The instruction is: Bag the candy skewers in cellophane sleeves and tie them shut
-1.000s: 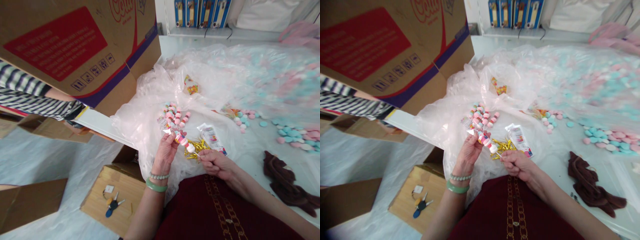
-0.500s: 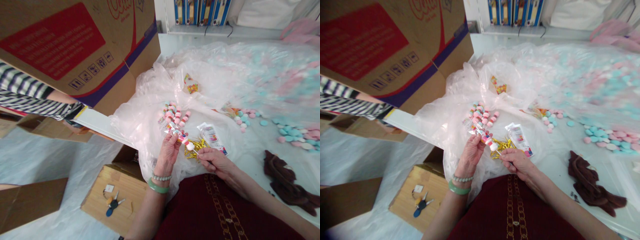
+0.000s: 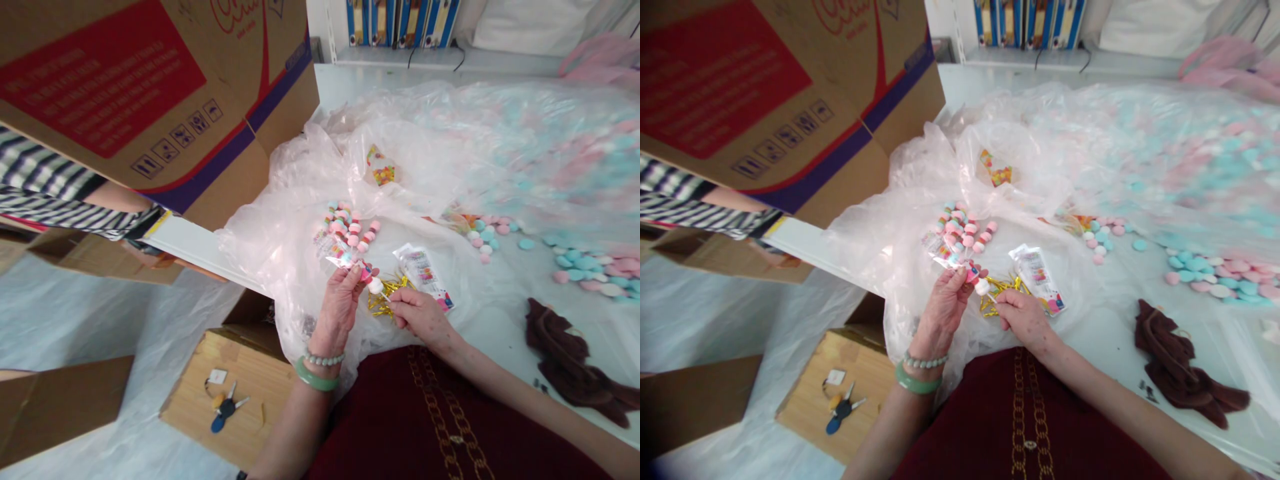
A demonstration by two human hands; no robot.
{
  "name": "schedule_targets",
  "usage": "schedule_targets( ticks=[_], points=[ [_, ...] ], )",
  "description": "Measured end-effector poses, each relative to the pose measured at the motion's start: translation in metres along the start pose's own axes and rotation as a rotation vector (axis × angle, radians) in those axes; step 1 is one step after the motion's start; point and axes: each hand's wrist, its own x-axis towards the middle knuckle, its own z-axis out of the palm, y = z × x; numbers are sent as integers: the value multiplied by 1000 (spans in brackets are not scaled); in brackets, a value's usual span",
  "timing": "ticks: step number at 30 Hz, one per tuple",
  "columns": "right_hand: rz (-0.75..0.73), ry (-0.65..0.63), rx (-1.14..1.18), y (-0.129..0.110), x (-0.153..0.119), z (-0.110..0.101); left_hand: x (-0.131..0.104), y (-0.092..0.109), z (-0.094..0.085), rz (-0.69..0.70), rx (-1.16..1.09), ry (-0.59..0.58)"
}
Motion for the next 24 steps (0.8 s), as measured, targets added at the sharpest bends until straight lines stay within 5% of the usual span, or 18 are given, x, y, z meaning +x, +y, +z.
schedule_targets(
  ticks=[6,15,24],
  points=[
    [-131,22,-30,-5,4,4,1,-2,-8,-152,-71,-31],
    [-18,-110,95,-11,-1,2,19,27,-16,-104,-255,-68],
    [59,-137,193,-7,1,9,10,4,1,-98,-239,4]
  ],
)
